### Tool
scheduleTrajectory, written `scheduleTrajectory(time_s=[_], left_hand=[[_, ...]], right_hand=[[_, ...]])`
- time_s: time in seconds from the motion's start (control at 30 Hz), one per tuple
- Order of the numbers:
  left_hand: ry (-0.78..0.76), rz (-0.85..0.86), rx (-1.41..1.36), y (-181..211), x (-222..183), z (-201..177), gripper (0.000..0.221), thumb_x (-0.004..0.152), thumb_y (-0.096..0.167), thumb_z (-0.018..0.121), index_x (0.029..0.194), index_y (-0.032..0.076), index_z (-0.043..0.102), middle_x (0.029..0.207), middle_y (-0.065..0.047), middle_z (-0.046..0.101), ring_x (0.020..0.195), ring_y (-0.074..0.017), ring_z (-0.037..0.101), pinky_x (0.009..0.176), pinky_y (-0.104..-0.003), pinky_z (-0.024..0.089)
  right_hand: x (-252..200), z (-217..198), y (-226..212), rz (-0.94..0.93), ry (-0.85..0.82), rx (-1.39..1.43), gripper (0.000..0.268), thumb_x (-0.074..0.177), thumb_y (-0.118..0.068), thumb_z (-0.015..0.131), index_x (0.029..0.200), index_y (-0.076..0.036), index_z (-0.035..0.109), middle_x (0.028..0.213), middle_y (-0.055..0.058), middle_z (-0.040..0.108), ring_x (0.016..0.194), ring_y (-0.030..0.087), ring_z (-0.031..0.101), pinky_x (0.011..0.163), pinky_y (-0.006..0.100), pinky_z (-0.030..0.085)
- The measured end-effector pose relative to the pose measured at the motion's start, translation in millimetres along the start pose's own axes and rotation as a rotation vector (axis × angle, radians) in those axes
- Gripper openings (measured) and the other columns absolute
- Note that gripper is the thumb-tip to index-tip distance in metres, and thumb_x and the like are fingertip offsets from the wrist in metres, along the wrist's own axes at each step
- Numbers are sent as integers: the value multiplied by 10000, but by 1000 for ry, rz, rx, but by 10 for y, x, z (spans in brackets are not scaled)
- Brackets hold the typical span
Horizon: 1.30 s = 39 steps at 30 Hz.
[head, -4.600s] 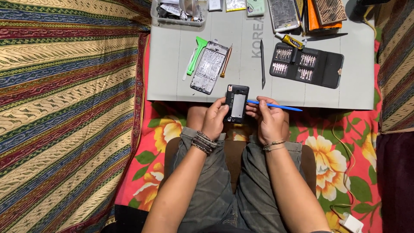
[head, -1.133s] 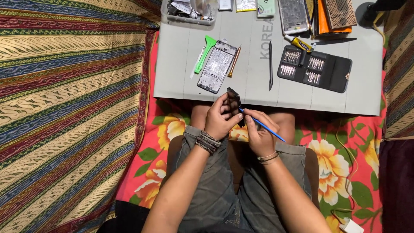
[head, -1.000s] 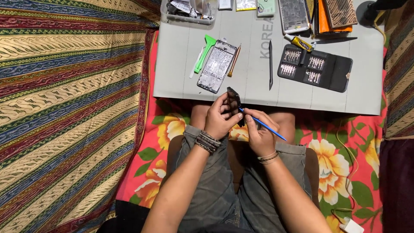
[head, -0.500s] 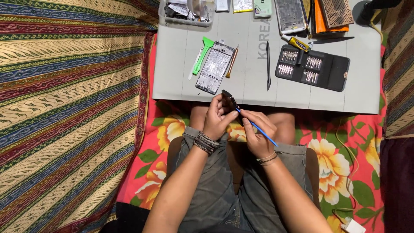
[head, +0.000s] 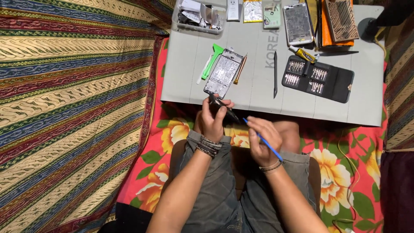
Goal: A person performs final assembly and inspection on a smartphone, using a pry tool and marker to check internal components.
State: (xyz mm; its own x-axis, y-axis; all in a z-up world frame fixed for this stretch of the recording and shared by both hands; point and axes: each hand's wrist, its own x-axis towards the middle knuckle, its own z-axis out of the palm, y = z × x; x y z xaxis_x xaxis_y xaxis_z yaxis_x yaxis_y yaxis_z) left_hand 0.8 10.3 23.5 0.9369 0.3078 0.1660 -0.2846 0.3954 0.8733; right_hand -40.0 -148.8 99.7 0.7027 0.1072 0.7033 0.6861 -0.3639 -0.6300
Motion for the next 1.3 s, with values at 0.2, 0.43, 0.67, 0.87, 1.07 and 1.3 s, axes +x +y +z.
scheduleTrajectory(time_s=[0.2,0.43,0.67,0.87,1.07,1.3], left_hand=[[-115,-144,-123,-71,29,-153,469,1004,238,564,1374,-11,420,1041,-286,693,954,-346,735,826,-431,618],[-276,-403,-181,-259,45,-223,452,987,225,624,1343,-15,481,1016,-324,702,897,-369,748,770,-421,632],[-225,-347,-134,-138,48,-207,500,976,247,627,1363,-24,463,1052,-311,697,919,-356,742,799,-430,620],[-197,-96,142,156,31,-129,570,911,262,702,1359,-19,490,1234,-284,643,961,-336,734,857,-458,599],[-277,-30,322,372,26,22,605,863,274,728,1300,-62,477,1496,-289,451,997,-384,711,827,-449,612],[-342,11,364,400,125,71,662,855,290,746,1295,-118,468,1565,-345,297,1047,-510,647,830,-488,599]], right_hand=[[70,7,463,415,-24,70,141,1052,29,529,1152,93,605,953,240,735,842,305,740,766,422,615],[907,83,404,578,-400,-306,578,1019,-38,528,1520,161,320,1133,467,637,1057,631,620,897,748,481],[1382,391,1234,348,-400,-747,490,978,-335,697,1386,-78,604,1108,159,654,1011,402,690,858,543,543],[1748,780,1752,62,-576,-831,233,902,-223,719,1132,-243,751,989,1,607,963,247,655,801,419,584],[1822,992,2053,-175,-665,-868,216,935,-254,632,1001,-381,794,1061,-41,622,1018,216,602,799,364,564],[1926,746,2121,-301,-626,-990,159,934,-310,654,942,-355,807,970,-70,656,953,166,622,781,334,543]])
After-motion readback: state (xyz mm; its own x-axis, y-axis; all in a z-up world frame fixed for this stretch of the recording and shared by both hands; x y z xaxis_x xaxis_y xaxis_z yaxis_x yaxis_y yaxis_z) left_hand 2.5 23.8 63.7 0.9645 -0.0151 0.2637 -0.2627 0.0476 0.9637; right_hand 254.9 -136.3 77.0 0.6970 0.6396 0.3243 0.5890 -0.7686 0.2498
